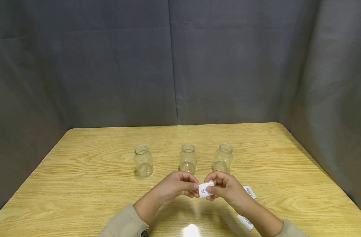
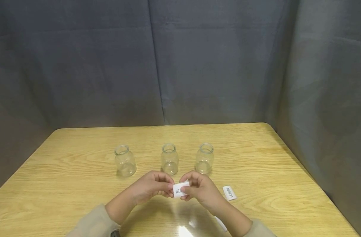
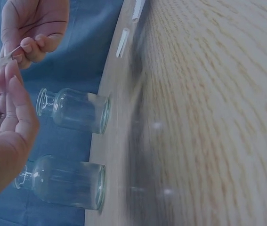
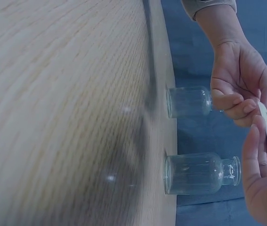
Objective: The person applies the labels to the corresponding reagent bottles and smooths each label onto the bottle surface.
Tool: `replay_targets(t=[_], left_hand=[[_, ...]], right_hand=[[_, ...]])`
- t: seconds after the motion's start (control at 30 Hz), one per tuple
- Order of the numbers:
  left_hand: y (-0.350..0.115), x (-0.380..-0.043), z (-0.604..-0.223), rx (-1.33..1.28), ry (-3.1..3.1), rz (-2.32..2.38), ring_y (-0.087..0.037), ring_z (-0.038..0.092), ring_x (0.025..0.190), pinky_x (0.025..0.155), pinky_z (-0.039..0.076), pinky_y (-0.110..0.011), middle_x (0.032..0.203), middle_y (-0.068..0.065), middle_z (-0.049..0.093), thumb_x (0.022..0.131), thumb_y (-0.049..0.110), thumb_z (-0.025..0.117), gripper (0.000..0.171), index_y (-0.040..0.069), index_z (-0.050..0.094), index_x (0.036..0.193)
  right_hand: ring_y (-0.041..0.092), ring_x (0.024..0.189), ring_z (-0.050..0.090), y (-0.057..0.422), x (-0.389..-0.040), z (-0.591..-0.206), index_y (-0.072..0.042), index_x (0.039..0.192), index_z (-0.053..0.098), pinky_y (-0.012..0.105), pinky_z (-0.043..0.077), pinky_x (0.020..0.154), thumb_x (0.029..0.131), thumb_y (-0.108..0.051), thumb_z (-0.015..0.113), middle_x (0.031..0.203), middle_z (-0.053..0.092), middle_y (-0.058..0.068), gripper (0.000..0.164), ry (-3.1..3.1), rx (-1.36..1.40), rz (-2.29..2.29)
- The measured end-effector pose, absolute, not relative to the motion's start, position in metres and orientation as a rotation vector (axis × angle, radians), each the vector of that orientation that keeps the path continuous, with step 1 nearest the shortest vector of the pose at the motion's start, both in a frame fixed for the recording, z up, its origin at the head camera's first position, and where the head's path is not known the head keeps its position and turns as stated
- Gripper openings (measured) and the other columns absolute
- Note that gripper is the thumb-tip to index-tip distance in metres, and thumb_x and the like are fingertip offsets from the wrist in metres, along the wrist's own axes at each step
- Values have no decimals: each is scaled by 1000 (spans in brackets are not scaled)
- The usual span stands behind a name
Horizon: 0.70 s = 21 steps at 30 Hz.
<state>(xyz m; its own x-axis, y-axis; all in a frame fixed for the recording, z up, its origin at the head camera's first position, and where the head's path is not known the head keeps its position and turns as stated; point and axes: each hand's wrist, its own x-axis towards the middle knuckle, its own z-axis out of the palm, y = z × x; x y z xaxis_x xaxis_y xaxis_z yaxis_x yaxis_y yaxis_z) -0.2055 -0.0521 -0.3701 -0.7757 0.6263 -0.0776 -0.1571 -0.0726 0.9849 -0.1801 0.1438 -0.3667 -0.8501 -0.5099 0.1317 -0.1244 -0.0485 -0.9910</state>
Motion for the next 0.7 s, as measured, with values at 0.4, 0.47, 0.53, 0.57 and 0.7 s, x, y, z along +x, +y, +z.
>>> replay_targets(t=[0.4, 0.47, 0.53, 0.57, 0.7], left_hand=[[-51, -206, -377, 400, 1572, 1947, -14, 57, 66, 64, 47, -23, 72, -5, 58, 79, -1, 52, 5, -1, 56, 82], [-51, -206, -378, 395, 1568, 1951, -14, 57, 66, 64, 47, -23, 72, -5, 58, 79, -1, 52, 4, 0, 56, 81], [-51, -206, -378, 396, 1571, 1947, -14, 57, 66, 64, 47, -24, 73, -5, 58, 79, -1, 52, 4, -1, 56, 81], [-51, -206, -378, 398, 1574, 1945, -14, 57, 66, 64, 47, -24, 73, -5, 58, 79, 0, 52, 5, -1, 56, 82], [-50, -205, -378, 405, 1586, 1944, -14, 58, 66, 64, 47, -25, 73, -5, 59, 79, 0, 53, 9, -5, 56, 85]], right_hand=[[14, 67, 56, 142, -179, -368, 15, 99, 43, 28, 49, 62, 82, -3, 55, 74, 50, 7, 27, 1975, -624, -1962], [15, 67, 55, 141, -179, -367, 15, 99, 43, 28, 49, 62, 82, -3, 56, 74, 50, 7, 27, 1974, -609, -1962], [15, 68, 55, 141, -178, -367, 15, 99, 43, 28, 49, 63, 82, -3, 56, 75, 51, 7, 27, 1974, -600, -1961], [15, 68, 55, 141, -178, -367, 15, 99, 43, 28, 49, 63, 82, -3, 56, 75, 51, 7, 27, 1974, -596, -1961], [15, 68, 55, 141, -178, -366, 14, 99, 44, 28, 49, 63, 81, -3, 56, 75, 51, 7, 27, 1985, -586, -1957]])
